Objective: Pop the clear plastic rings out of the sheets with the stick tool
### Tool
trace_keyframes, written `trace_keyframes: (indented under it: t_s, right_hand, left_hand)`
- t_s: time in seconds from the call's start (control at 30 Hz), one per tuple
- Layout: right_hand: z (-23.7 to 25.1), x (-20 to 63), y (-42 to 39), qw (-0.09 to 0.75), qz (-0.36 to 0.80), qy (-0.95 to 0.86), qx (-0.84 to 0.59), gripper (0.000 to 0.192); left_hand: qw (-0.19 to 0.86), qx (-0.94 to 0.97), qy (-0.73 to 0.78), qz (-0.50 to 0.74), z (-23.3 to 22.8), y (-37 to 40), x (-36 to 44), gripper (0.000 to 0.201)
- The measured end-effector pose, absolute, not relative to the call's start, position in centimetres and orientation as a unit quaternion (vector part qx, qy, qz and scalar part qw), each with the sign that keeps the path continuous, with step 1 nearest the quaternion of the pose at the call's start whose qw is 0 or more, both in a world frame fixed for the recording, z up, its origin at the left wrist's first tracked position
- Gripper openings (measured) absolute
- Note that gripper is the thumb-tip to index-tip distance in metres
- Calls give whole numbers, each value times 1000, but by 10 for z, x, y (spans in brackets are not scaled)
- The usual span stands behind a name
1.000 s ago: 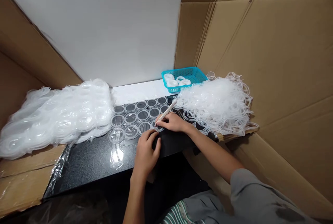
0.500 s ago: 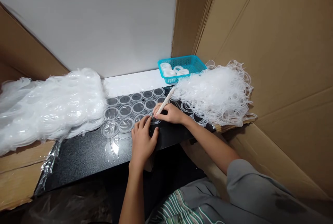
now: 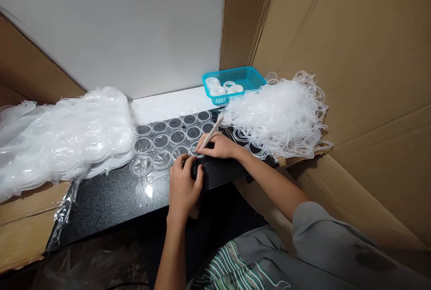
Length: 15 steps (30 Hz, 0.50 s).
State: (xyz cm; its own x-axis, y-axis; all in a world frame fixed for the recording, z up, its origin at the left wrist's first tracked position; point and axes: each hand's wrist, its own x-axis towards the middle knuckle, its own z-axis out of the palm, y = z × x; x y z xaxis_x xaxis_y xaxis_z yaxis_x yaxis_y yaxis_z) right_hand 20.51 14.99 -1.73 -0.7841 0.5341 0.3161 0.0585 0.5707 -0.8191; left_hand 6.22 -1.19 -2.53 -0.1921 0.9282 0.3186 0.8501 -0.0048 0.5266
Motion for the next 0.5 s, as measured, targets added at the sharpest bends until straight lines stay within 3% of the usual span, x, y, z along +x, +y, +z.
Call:
trace_keyframes:
  t_s: [0.5]
  right_hand:
    - [-15, 205, 150, 248, 432, -845, -196, 10]
  left_hand:
    - [23, 659, 699, 277, -24, -11, 63, 28]
